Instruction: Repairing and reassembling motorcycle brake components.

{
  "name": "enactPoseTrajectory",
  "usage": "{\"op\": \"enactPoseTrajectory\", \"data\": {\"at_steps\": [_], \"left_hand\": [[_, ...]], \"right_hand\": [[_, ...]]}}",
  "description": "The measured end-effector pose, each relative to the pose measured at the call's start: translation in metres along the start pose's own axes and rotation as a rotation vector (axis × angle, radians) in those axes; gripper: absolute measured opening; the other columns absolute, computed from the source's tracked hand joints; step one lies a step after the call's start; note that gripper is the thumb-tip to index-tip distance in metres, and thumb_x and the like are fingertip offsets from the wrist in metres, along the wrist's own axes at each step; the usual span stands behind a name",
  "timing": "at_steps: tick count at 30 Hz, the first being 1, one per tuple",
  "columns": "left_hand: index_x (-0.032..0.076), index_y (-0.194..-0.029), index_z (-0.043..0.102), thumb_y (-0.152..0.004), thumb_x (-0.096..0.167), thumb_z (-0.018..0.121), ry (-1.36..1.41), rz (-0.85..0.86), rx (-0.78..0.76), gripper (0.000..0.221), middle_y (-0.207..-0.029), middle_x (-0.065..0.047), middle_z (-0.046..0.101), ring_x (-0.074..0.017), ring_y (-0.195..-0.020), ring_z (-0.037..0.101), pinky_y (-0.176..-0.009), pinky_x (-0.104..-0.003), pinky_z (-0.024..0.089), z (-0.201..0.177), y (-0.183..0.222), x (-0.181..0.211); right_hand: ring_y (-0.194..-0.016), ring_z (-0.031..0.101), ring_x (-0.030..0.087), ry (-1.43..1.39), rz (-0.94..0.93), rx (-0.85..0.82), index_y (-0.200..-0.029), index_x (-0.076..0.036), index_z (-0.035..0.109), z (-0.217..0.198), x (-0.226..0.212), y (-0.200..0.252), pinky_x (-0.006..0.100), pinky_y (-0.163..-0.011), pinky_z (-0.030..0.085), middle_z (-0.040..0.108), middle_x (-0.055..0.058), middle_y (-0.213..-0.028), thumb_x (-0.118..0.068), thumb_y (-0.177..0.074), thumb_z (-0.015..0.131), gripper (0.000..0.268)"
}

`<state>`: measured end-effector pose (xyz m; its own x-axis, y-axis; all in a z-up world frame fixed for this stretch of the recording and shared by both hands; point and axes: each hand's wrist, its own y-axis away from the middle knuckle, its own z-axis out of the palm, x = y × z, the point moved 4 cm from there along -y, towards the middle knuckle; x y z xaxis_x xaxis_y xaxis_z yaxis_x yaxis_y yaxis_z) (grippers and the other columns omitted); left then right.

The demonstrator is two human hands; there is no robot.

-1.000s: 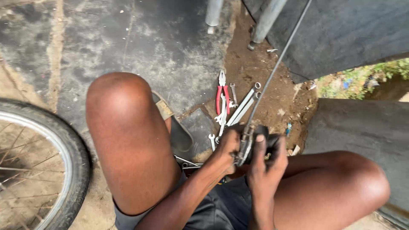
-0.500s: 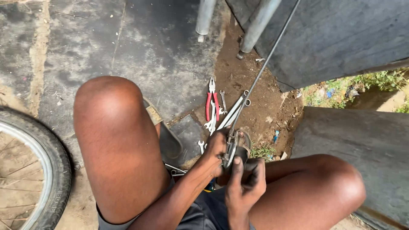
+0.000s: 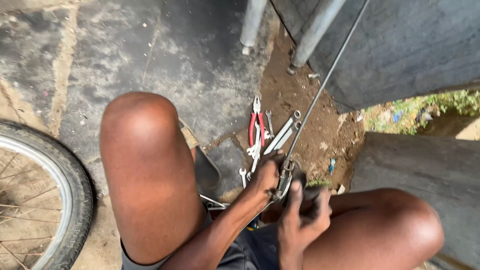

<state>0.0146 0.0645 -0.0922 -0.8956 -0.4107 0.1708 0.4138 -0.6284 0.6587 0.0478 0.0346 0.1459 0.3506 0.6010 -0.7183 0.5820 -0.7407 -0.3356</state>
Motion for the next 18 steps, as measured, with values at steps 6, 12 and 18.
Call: {"op": "enactPoseTrajectory", "data": {"at_steps": [6, 12, 18], "left_hand": [[0.008, -0.094, 0.067, -0.104, 0.020, 0.055, -0.176, 0.052, -0.031, 0.020, -0.069, 0.000, 0.058, -0.0110, -0.056, 0.052, -0.050, -0.028, 0.044, 0.044, 0.065, 0.051], [0.014, -0.104, 0.067, -0.102, 0.014, 0.055, -0.012, 0.045, -0.056, 0.012, -0.076, -0.002, 0.067, -0.0123, -0.060, 0.060, -0.052, -0.029, 0.050, 0.010, 0.020, 0.027], [0.009, -0.095, 0.063, -0.107, 0.022, 0.050, -0.171, 0.094, -0.132, 0.022, -0.075, -0.003, 0.067, -0.0127, -0.057, 0.058, -0.050, -0.028, 0.049, 0.038, 0.052, 0.050]], "right_hand": [[-0.064, 0.037, 0.005, -0.180, 0.168, 0.006, -0.077, -0.004, 0.047, -0.006, 0.023, 0.008, 0.024, -0.056, 0.029, 0.045, -0.004, -0.068, -0.014, -0.104, 0.069, 0.036], [-0.062, 0.036, 0.003, -0.182, 0.151, 0.023, -0.077, -0.003, 0.048, -0.002, 0.014, 0.009, 0.023, -0.054, 0.030, 0.045, -0.005, -0.067, -0.012, -0.099, 0.070, 0.032], [-0.066, 0.037, 0.003, -0.306, 0.224, 0.012, -0.077, -0.004, 0.049, -0.002, 0.014, 0.001, 0.023, -0.057, 0.030, 0.046, -0.005, -0.069, -0.009, -0.103, 0.069, 0.033]]}}
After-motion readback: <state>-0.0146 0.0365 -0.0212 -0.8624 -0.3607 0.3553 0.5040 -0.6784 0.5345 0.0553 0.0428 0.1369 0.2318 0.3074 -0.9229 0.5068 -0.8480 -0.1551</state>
